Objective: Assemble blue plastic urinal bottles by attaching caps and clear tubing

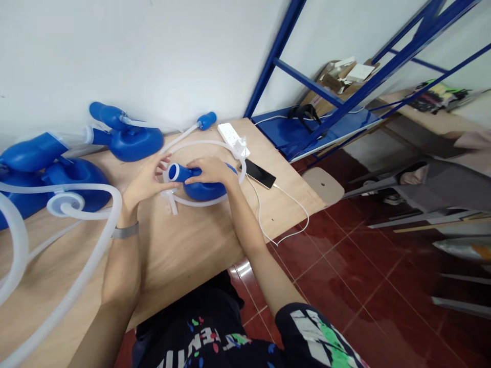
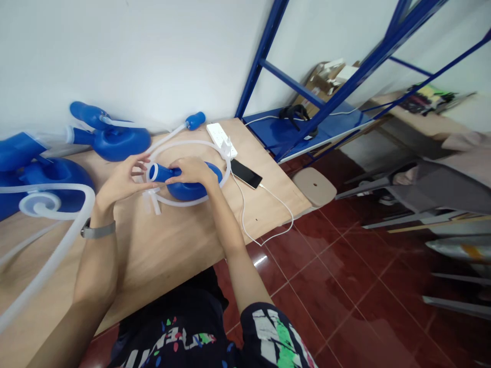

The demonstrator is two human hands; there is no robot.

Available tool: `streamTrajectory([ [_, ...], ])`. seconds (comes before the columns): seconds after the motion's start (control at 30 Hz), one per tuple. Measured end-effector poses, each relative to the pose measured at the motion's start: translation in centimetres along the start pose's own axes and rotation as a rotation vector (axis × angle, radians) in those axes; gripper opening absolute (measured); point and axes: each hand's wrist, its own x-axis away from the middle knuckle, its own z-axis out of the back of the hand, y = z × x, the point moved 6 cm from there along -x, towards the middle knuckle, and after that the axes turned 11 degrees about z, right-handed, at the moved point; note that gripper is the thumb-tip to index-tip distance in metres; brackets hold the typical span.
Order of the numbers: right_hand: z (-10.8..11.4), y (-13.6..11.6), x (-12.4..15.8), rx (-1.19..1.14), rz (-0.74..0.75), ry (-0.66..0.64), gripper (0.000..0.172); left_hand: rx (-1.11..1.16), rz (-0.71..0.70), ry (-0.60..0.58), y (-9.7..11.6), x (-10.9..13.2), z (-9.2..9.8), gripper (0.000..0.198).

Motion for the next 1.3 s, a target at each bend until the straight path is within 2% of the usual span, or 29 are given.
streamTrajectory([
  [0.07, 0.0, -0.1, 0.0, 0.001, 0.004, -0.002, 0.058, -0.002, 0.028, -0.038, -0.2, -0.1, -0.4, 0.091],
  [0.2, 0.0, -0.2, 0.1, 0.006, 0.004, -0.011, 0.059, 0.018, 0.031, -0.034, -0.1, -0.4, -0.8, 0.075],
  [0.5, -0.2, 0.0, 0.0, 0.006, 0.021, -0.028, 0.062, 0.164, 0.148, 0.003, -0.2, -0.3, -0.9, 0.077],
  [0.67, -0.1, 0.0, 0.1, -0.010, 0.032, -0.014, 0.060, 0.207, 0.270, 0.061, -1.0, -0.2, -0.9, 0.078],
  [0.9, -0.3, 0.3, -0.1, -0.026, 0.010, -0.031, 0.064, 0.150, 0.350, 0.143, -2.4, -0.6, -0.9, 0.065],
  [1.1, -0.2, 0.2, -0.1, -0.027, 0.024, -0.024, 0.063, 0.060, 0.434, 0.171, -1.4, -0.1, -1.0, 0.051],
  [1.17, -0.1, 0.2, -0.1, -0.024, 0.017, -0.010, 0.061, 0.039, 0.427, 0.227, -1.1, 0.3, -0.4, 0.043],
  [1.3, 0.1, 0.4, 0.1, -0.017, -0.022, 0.024, 0.057, 0.051, 0.316, 0.288, -1.9, 0.6, 1.2, 0.048],
])
